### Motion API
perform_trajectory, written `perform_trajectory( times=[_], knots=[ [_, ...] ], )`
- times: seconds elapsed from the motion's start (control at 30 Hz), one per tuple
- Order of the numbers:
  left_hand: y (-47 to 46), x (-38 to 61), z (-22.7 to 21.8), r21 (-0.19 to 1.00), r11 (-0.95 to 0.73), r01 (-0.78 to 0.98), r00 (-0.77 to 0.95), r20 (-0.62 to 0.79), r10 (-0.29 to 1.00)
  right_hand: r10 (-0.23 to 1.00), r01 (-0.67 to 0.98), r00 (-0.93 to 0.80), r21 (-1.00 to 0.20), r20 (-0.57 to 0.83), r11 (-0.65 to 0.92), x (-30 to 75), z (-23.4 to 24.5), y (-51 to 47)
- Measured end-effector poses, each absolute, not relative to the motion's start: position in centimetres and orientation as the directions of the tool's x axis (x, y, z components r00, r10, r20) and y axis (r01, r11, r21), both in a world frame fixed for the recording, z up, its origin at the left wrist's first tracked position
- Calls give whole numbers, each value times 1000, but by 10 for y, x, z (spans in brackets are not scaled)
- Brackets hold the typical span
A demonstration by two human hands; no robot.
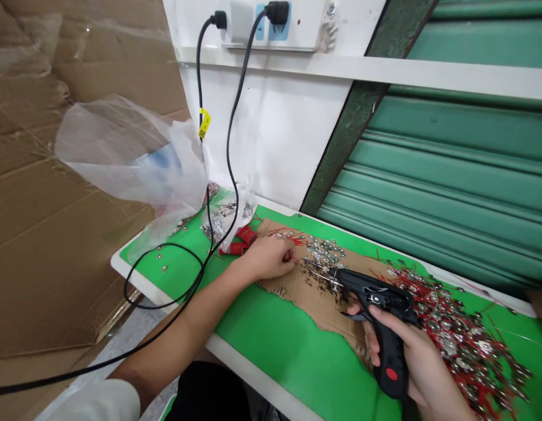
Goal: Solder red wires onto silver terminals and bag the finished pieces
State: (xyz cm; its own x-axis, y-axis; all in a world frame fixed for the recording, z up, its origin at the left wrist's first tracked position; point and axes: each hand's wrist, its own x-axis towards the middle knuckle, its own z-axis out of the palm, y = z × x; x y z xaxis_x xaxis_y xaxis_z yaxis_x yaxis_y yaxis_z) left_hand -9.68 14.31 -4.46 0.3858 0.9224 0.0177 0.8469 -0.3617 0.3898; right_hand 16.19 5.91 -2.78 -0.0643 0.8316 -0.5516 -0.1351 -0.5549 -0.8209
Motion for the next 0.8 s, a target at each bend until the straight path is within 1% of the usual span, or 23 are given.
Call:
perform_trajectory(
  times=[0.13,0.23,0.4,0.6,0.8],
  knots=[
    [143,-95,-44,393,-362,845,387,16,922,820,-125,-68,-811,-568,-572,164,-28,61],
    [143,-94,-44,398,-355,846,378,21,925,828,-109,-75,-821,-555,-560,164,-28,62],
    [143,-94,-44,407,-344,846,374,6,927,832,-81,-46,-828,-554,-555,163,-27,61],
    [143,-93,-44,412,-353,840,373,34,927,826,-54,-36,-825,-562,-563,164,-27,59],
    [142,-93,-44,432,-345,833,372,24,928,810,-104,-52,-804,-584,-586,163,-25,59]
  ],
)
